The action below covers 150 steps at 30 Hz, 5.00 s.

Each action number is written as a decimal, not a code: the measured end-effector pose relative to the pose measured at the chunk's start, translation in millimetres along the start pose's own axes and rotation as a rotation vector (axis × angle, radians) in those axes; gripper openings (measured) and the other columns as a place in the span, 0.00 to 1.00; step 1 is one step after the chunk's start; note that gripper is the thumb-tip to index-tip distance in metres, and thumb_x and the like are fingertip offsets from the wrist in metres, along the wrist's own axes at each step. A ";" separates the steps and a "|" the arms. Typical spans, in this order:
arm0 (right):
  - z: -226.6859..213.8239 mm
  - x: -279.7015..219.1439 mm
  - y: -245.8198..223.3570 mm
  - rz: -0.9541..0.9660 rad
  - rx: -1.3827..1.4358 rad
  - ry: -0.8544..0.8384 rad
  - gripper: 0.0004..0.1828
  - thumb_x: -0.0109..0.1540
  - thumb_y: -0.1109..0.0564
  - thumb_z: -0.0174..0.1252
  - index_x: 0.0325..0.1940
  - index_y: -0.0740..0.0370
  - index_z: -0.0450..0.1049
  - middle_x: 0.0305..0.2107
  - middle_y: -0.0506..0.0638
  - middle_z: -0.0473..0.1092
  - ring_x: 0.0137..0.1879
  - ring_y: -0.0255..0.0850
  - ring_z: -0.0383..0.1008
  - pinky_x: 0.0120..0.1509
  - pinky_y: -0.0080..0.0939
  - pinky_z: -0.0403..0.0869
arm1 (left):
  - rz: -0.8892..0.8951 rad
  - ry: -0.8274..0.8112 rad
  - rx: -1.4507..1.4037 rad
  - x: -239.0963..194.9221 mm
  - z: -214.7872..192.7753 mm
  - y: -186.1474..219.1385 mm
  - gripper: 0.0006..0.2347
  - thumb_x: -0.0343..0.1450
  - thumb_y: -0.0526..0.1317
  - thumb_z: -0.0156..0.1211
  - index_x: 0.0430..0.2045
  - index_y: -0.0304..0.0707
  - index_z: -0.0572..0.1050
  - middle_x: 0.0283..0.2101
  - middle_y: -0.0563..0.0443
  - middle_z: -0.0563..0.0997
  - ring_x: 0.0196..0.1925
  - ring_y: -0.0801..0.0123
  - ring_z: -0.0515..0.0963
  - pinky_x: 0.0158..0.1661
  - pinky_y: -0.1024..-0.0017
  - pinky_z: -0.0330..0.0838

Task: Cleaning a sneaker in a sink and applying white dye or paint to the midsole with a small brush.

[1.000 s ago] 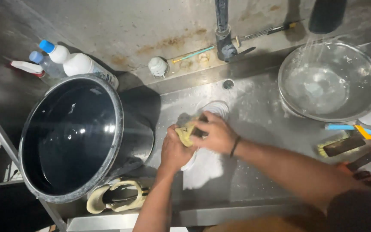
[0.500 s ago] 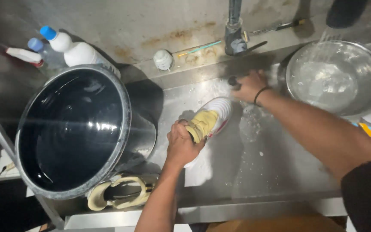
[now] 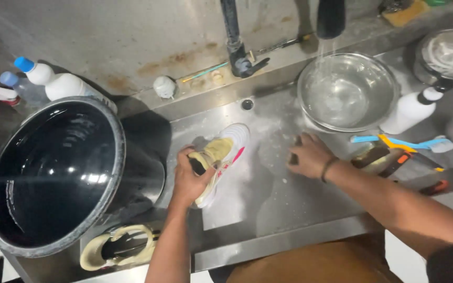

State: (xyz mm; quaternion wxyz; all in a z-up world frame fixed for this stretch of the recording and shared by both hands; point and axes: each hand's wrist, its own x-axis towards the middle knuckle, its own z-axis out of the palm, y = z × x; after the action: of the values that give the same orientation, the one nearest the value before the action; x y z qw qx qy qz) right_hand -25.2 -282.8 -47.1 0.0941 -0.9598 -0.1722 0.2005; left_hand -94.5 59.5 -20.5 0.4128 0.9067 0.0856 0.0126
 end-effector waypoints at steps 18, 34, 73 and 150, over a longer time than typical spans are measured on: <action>-76.8 62.9 81.6 -0.598 0.939 0.035 0.36 0.45 0.54 0.71 0.55 0.73 0.75 0.48 0.65 0.81 0.49 0.55 0.86 0.54 0.51 0.81 | 0.298 0.452 0.084 -7.2 -12.3 -47.2 0.13 0.73 0.39 0.53 0.49 0.41 0.77 0.50 0.46 0.83 0.52 0.54 0.82 0.54 0.65 0.72; -116.2 336.8 -260.4 -0.236 -0.244 0.196 0.31 0.62 0.38 0.59 0.58 0.65 0.78 0.49 0.68 0.77 0.59 0.64 0.76 0.60 0.62 0.74 | 0.014 0.538 0.112 21.9 21.1 -68.2 0.11 0.73 0.47 0.50 0.41 0.51 0.81 0.37 0.43 0.84 0.40 0.45 0.85 0.40 0.48 0.78; -58.6 151.9 -89.1 -0.503 0.097 0.375 0.51 0.43 0.52 0.76 0.67 0.55 0.61 0.59 0.63 0.60 0.71 0.65 0.60 0.75 0.63 0.60 | 0.035 0.522 0.081 32.4 37.7 -81.7 0.13 0.71 0.41 0.51 0.46 0.49 0.81 0.38 0.41 0.85 0.43 0.46 0.85 0.44 0.52 0.79; -40.0 -2.5 62.5 0.011 1.095 0.372 0.20 0.68 0.60 0.57 0.64 0.67 0.71 0.41 0.65 0.75 0.43 0.49 0.79 0.41 0.44 0.81 | -0.152 -0.654 0.609 -24.9 34.4 135.3 0.46 0.55 0.59 0.70 0.71 0.55 0.55 0.61 0.33 0.76 0.65 0.39 0.74 0.61 0.50 0.69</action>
State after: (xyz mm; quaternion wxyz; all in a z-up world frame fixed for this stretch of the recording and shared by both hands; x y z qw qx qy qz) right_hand 7.6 -345.9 -25.7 0.6046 -0.7913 -0.0190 0.0888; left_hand -96.2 -57.5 59.6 0.1324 0.9343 0.0171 -0.3306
